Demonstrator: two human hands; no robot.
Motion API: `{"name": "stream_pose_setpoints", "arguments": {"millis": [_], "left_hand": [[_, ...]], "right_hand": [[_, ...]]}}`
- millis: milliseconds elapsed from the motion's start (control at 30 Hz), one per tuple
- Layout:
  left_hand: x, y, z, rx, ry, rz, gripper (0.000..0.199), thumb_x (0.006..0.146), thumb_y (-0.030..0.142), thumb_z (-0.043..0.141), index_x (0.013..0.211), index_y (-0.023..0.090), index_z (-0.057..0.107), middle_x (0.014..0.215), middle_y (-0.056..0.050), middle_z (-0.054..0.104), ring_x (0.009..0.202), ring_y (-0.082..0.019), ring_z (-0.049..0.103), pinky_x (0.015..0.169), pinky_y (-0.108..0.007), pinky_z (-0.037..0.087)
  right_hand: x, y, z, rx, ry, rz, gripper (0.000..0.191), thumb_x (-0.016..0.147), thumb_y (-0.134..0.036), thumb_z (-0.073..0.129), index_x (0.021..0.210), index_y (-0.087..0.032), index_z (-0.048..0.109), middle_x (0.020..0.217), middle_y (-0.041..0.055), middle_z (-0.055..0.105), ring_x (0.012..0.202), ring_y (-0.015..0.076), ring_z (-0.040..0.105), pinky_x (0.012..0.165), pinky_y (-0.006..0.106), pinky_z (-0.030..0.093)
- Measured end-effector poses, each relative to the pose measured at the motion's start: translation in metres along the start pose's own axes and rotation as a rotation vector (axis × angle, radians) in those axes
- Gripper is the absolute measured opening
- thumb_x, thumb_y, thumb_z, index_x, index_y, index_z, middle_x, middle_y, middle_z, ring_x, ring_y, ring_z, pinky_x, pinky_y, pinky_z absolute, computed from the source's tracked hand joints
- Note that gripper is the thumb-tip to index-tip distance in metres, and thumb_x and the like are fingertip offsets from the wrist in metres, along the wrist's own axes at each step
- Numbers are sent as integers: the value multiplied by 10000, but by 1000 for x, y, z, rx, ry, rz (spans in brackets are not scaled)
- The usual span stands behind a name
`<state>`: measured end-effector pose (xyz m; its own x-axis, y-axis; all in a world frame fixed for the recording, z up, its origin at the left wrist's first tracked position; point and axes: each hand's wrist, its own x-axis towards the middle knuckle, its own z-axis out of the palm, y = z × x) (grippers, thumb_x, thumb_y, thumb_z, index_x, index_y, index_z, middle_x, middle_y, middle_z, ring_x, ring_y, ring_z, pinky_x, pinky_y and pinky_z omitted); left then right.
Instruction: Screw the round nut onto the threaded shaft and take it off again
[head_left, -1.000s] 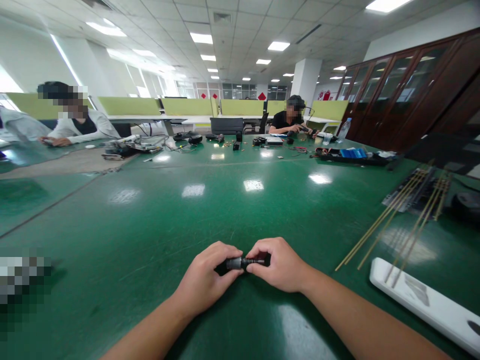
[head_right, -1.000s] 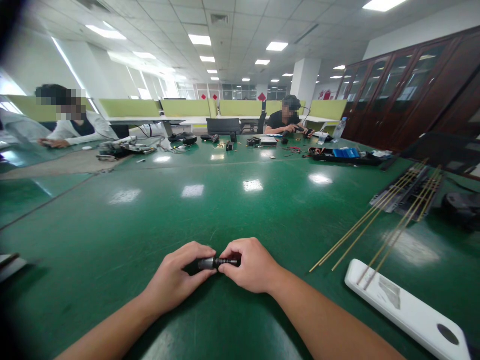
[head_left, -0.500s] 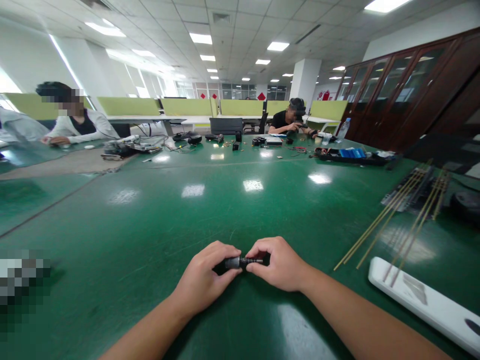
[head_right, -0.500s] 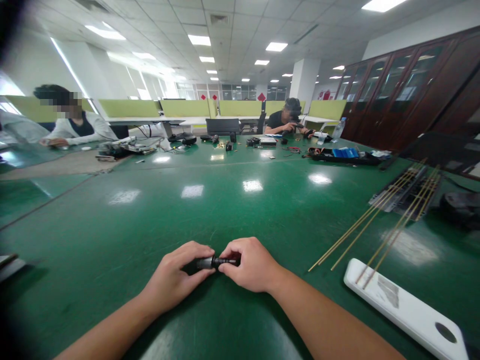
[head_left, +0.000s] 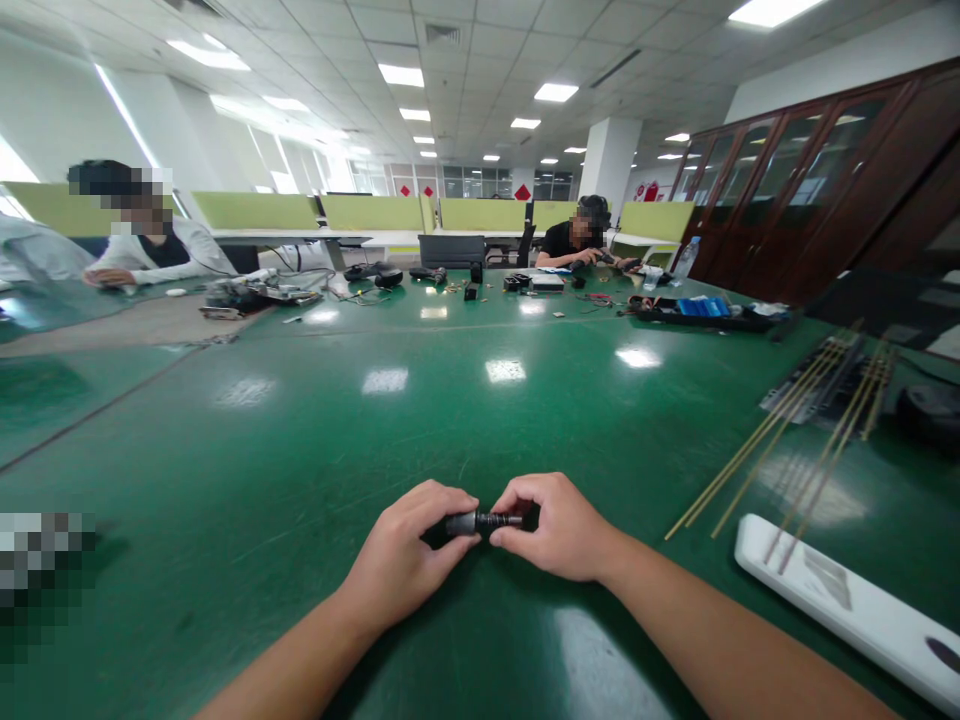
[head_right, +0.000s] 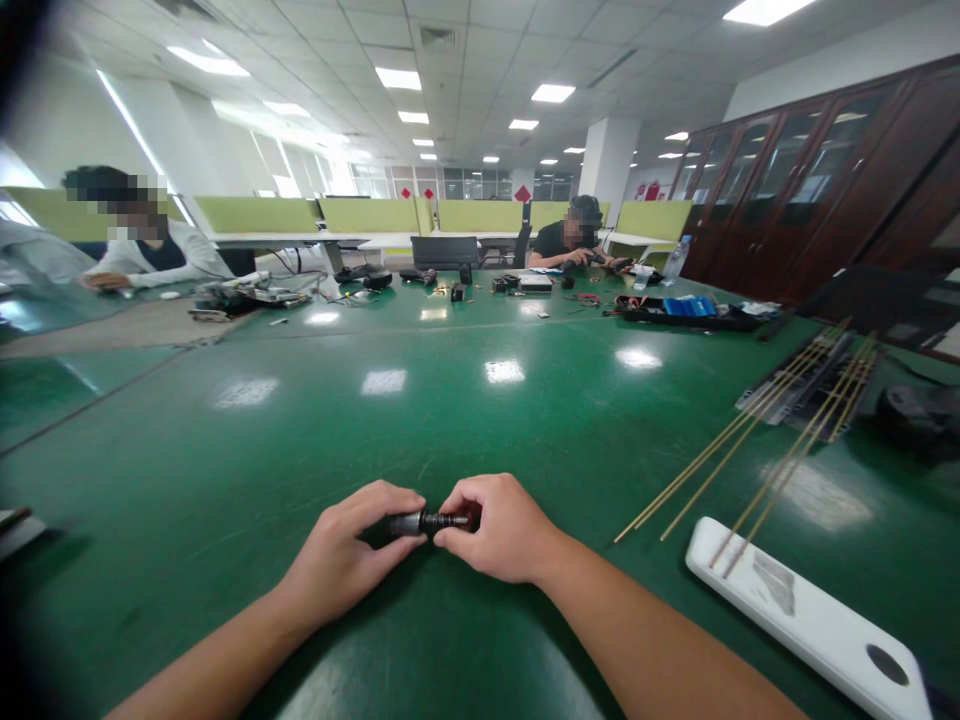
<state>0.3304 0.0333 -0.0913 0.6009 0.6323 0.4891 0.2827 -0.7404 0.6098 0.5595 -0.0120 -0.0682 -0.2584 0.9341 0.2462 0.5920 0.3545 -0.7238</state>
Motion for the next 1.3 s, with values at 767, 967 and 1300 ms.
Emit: {"name": "stream_pose_setpoints", "arguments": {"millis": [767, 967, 1300], "left_hand": [[0, -5, -1, 39, 24, -10, 308, 857, 173, 698, 1139, 276, 629, 1053, -29, 654, 983, -193, 611, 870, -349, 506], [0, -6, -3, 48, 35, -13, 291, 858, 181, 698, 1130, 266, 637, 1052, -42, 658, 980, -203, 615, 868, -357, 509], [0, -8, -4, 57, 52, -13, 275, 868, 210, 698, 1132, 260, 639, 1054, -46, 656, 985, -204, 615, 874, -361, 511]], "right_hand": [[1, 7, -1, -9, 13, 21, 70, 785, -248, 700, 836, -200, 708, 735, -8, 678, 658, 129, 606, 625, 242, 439], [0, 8, -1, 4, 19, 26, 67, 790, -247, 696, 835, -199, 706, 731, -6, 679, 644, 127, 605, 610, 240, 441], [1, 7, -2, 9, 36, 47, 69, 792, -258, 698, 826, -198, 705, 727, -5, 687, 639, 127, 619, 619, 243, 459]]}}
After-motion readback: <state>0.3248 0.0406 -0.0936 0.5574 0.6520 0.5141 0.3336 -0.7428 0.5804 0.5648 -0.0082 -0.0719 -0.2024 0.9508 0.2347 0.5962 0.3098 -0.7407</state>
